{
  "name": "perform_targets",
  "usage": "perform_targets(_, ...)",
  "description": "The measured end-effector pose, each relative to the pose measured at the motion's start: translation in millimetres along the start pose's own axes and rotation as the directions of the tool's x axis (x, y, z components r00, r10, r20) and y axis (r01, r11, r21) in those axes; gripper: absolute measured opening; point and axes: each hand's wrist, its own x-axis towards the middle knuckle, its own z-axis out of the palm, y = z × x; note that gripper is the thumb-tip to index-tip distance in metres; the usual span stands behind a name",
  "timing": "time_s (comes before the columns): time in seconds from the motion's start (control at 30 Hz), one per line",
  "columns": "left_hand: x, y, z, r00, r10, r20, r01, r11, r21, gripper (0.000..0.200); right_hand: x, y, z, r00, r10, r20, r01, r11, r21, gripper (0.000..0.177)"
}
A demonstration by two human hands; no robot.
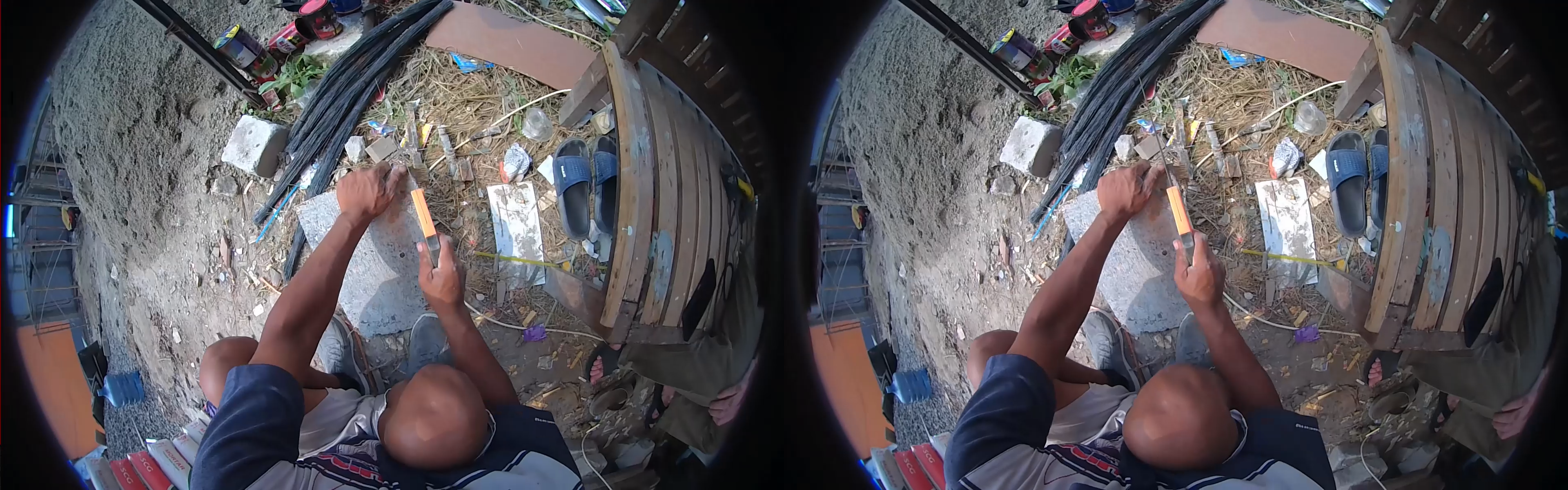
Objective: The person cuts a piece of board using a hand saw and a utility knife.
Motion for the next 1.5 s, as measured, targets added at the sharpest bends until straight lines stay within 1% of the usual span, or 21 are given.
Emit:
perform_targets(0.03, 0, -3, 2, 0.999, -0.016, -0.028, 0.015, 1.0, -0.007, 0.056, 16, -3, 7, 0.999, -0.036, -0.005, 0.036, 0.999, 0.03, 0.033)
perform_targets(0.07, -2, -4, -4, 0.998, -0.031, -0.051, 0.03, 1.0, -0.009, 0.056, 10, -4, 8, 1.0, -0.03, -0.007, 0.03, 0.999, 0.044, 0.033)
perform_targets(0.1, -7, 0, -13, 0.996, -0.069, -0.058, 0.067, 0.997, -0.033, 0.055, 6, -5, 7, 0.999, -0.052, -0.017, 0.053, 0.997, 0.058, 0.033)
perform_targets(0.13, -7, 2, -14, 0.995, -0.068, -0.066, 0.067, 0.997, -0.026, 0.055, 0, -3, 3, 0.997, -0.079, -0.024, 0.081, 0.994, 0.069, 0.033)
perform_targets(0.2, -6, 0, -12, 0.997, -0.044, -0.071, 0.046, 0.998, 0.033, 0.053, -34, -3, -20, 1.0, 0.008, 0.018, -0.009, 0.998, 0.059, 0.033)
perform_targets(0.27, -7, -3, -9, 0.996, -0.069, -0.059, 0.07, 0.997, 0.023, 0.053, -67, 1, -44, 0.996, 0.074, 0.048, -0.075, 0.997, 0.03, 0.032)
perform_targets(0.3, -8, -5, -9, 0.993, -0.079, -0.088, 0.08, 0.997, 0.004, 0.053, -74, -2, -56, 0.994, 0.097, 0.054, -0.098, 0.995, 0.017, 0.032)
perform_targets(0.33, -8, -5, -9, 0.989, -0.089, -0.119, 0.087, 0.996, -0.017, 0.053, -76, 0, -59, 0.994, 0.095, 0.056, -0.096, 0.995, 0.018, 0.032)
perform_targets(0.43, -9, -6, -7, 0.989, -0.121, -0.083, 0.122, 0.992, 0.011, 0.053, -78, 2, -58, 0.998, 0.048, 0.043, -0.049, 0.998, 0.029, 0.032)
perform_targets(0.53, -8, -16, -7, 0.986, -0.132, -0.102, 0.135, 0.99, 0.025, 0.054, -70, 5, -51, 0.995, 0.046, 0.09, -0.051, 0.997, 0.055, 0.032)
perform_targets(0.6, -12, -19, -9, 0.982, -0.152, -0.11, 0.152, 0.988, -0.006, 0.055, -71, 5, -48, 1.0, 0.0, 0.001, 0.0, 0.99, 0.143, 0.03)
perform_targets(0.63, -14, -20, -9, 0.982, -0.155, -0.111, 0.156, 0.988, -0.001, 0.055, -73, 4, -48, 1.0, -0.001, 0.004, 0.001, 0.989, 0.148, 0.03)
perform_targets(0.73, -14, -22, -8, 0.98, -0.161, -0.117, 0.162, 0.987, -0.005, 0.057, -79, 8, -52, 1.0, 0.013, 0.001, -0.013, 0.982, 0.186, 0.029)
perform_targets(0.8, -13, -22, -8, 0.986, -0.145, -0.083, 0.145, 0.989, -0.001, 0.058, -82, 15, -54, 0.994, 0.094, 0.053, -0.103, 0.975, 0.198, 0.028)
perform_targets(0.9, -13, -20, -9, 0.989, -0.128, -0.073, 0.13, 0.991, 0.024, 0.058, -96, 25, -59, 0.999, 0.031, 0.036, -0.036, 0.99, 0.139, 0.03)
perform_targets(1.0, -13, -19, -8, 0.988, -0.137, -0.07, 0.139, 0.99, 0.026, 0.058, -110, 29, -65, 0.996, 0.053, 0.073, -0.059, 0.995, 0.079, 0.033)
perform_targets(1.13, -13, -18, -5, 0.99, -0.116, -0.076, 0.116, 0.993, 0.001, 0.059, -113, 21, -69, 0.996, 0.065, 0.065, -0.071, 0.994, 0.085, 0.035)
perform_targets(1.23, -9, -17, -6, 0.989, -0.137, -0.058, 0.14, 0.99, 0.036, 0.059, -110, 22, -64, 0.999, 0.028, 0.03, -0.03, 0.996, 0.078, 0.036)
perform_targets(1.33, -10, -19, -6, 0.99, -0.137, -0.024, 0.138, 0.99, 0.025, 0.059, -115, 22, -65, 0.997, 0.048, 0.056, -0.055, 0.99, 0.132, 0.036)
perform_targets(1.4, -11, -20, -6, 0.993, -0.108, -0.048, 0.109, 0.994, 0.018, 0.059, -121, 20, -68, 0.976, 0.171, 0.137, -0.19, 0.972, 0.136, 0.035)
perform_targets(1.5, -12, -19, -8, 0.993, -0.11, -0.052, 0.111, 0.993, 0.029, 0.058, -125, 19, -70, 0.984, 0.132, 0.117, -0.144, 0.985, 0.1, 0.034)
